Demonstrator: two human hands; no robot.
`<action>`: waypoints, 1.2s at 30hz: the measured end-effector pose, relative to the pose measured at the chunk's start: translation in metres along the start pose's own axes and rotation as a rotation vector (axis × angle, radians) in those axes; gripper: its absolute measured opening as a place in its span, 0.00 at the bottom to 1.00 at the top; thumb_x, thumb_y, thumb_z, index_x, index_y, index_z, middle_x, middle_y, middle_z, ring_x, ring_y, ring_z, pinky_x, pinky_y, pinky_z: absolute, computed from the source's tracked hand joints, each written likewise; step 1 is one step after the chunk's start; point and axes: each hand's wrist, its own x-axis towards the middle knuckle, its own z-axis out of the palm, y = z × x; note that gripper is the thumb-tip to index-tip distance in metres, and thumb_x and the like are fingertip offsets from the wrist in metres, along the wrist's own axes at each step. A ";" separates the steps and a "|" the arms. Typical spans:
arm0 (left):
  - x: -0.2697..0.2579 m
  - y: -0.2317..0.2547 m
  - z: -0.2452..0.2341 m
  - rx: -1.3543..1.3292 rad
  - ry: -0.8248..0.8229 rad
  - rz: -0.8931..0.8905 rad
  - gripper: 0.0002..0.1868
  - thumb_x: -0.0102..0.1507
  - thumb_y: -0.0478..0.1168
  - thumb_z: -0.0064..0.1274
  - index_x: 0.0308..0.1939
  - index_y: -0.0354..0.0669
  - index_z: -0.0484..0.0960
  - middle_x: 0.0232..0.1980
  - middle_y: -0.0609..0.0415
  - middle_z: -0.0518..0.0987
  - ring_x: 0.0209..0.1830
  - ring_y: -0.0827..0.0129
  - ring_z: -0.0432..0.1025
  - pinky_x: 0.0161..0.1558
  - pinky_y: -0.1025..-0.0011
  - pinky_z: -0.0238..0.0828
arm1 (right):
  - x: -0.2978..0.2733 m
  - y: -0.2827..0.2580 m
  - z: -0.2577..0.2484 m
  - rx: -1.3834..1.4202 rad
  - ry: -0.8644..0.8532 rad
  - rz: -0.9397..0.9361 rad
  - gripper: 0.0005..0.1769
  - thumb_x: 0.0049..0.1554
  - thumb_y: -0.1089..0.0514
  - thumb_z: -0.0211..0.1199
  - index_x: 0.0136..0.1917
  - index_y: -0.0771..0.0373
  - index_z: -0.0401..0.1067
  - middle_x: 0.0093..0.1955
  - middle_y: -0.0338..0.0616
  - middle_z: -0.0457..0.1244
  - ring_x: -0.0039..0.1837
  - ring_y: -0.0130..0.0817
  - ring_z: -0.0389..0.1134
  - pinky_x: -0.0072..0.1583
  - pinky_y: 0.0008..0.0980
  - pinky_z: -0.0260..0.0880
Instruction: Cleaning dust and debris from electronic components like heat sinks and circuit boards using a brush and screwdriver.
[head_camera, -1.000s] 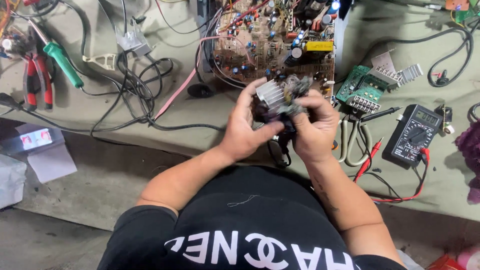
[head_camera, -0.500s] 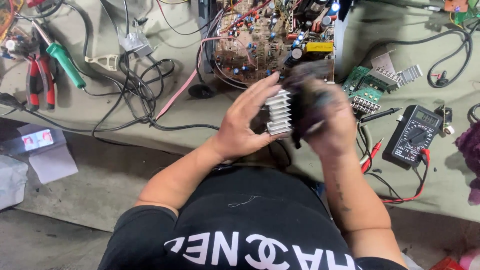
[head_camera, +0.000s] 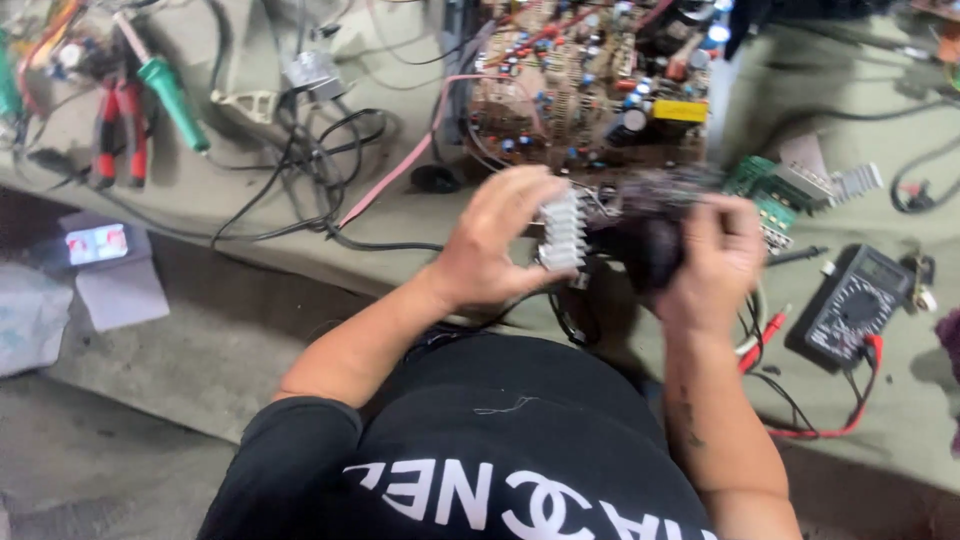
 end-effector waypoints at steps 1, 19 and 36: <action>-0.001 -0.005 -0.012 0.016 0.011 -0.010 0.43 0.55 0.60 0.70 0.66 0.40 0.76 0.63 0.44 0.77 0.66 0.44 0.72 0.71 0.47 0.65 | -0.002 -0.007 -0.003 0.004 -0.021 0.005 0.05 0.64 0.57 0.68 0.50 0.57 0.73 0.44 0.41 0.63 0.46 0.25 0.64 0.52 0.25 0.66; 0.019 -0.182 -0.227 -0.006 0.078 -0.761 0.15 0.72 0.37 0.53 0.57 0.44 0.62 0.59 0.45 0.80 0.58 0.59 0.75 0.59 0.65 0.74 | -0.016 0.019 -0.022 -0.311 -0.097 -0.191 0.02 0.68 0.62 0.62 0.54 0.59 0.70 0.50 0.39 0.62 0.54 0.29 0.62 0.60 0.30 0.64; 0.014 -0.126 -0.258 0.873 0.183 -0.549 0.23 0.75 0.50 0.63 0.69 0.45 0.76 0.68 0.43 0.71 0.68 0.50 0.60 0.67 0.54 0.52 | -0.017 0.021 -0.021 -0.434 -0.089 -0.168 0.02 0.65 0.61 0.62 0.52 0.59 0.72 0.51 0.41 0.65 0.55 0.31 0.65 0.62 0.30 0.66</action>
